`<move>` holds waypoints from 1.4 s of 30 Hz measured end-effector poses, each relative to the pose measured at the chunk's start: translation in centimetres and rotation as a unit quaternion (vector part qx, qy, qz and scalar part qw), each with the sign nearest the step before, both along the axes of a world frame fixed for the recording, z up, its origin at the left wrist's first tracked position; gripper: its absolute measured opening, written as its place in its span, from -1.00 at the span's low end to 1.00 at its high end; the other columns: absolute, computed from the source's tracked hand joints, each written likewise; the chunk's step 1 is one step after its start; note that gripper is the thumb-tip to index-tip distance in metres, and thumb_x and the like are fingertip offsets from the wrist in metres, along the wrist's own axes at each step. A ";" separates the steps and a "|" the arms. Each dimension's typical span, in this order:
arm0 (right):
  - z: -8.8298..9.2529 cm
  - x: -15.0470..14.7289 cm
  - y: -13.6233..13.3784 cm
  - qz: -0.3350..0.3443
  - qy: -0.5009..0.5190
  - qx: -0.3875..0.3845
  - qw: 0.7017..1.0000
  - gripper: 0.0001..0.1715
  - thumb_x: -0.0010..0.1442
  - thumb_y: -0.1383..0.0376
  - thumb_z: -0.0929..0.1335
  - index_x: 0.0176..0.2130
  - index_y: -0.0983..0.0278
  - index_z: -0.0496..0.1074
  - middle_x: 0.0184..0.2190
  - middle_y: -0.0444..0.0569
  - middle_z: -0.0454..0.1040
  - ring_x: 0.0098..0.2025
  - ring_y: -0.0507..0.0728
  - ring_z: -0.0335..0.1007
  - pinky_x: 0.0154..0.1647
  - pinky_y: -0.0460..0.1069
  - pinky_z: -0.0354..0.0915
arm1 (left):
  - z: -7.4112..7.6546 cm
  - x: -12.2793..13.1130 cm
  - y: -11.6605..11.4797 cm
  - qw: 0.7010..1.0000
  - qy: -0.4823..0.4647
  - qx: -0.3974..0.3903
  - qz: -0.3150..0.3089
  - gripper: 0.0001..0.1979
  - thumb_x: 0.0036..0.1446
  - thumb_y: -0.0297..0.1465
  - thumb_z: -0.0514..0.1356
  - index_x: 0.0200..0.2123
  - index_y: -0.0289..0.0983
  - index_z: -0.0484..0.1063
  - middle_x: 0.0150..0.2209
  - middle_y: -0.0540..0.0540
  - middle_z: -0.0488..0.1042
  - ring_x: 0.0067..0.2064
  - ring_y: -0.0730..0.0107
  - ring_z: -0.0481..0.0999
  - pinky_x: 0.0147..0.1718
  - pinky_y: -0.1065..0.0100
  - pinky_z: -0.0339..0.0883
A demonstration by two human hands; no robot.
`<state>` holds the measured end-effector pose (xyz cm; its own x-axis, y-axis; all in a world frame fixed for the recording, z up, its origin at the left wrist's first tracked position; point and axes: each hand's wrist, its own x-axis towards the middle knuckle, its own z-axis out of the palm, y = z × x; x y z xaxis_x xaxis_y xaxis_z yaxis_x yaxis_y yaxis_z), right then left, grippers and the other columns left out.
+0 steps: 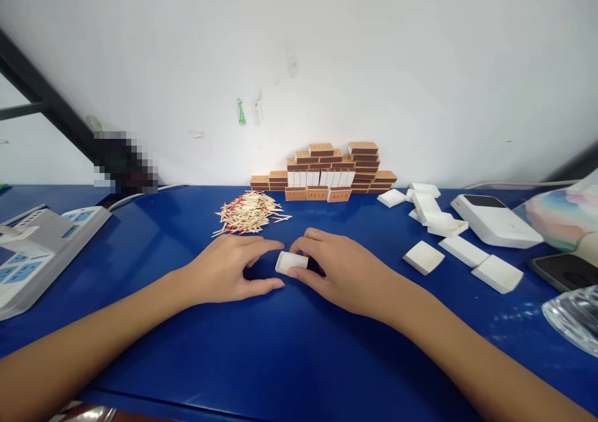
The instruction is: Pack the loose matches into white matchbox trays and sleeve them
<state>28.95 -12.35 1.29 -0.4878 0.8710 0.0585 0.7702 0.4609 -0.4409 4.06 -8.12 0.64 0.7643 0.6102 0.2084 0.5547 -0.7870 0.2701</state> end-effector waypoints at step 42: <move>-0.1 -0.1 2.1 -0.018 -0.009 -0.010 1.000 -0.76 0.46 0.20 0.21 -0.23 0.19 0.35 -0.16 -0.01 0.45 -0.30 0.11 0.39 -0.30 0.02 0.23 | -0.6 0.3 1.0 0.990 -0.043 -0.095 0.094 -0.65 0.19 -0.12 0.34 -0.04 -0.16 0.58 -0.56 0.13 0.40 -0.50 0.49 0.40 -0.48 0.38 0.11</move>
<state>28.88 -10.28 1.18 -0.4568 0.8890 0.0313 0.7945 0.4236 -0.4352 4.34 -7.11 0.03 0.6187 0.7738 0.1358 0.6546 -0.6033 0.4555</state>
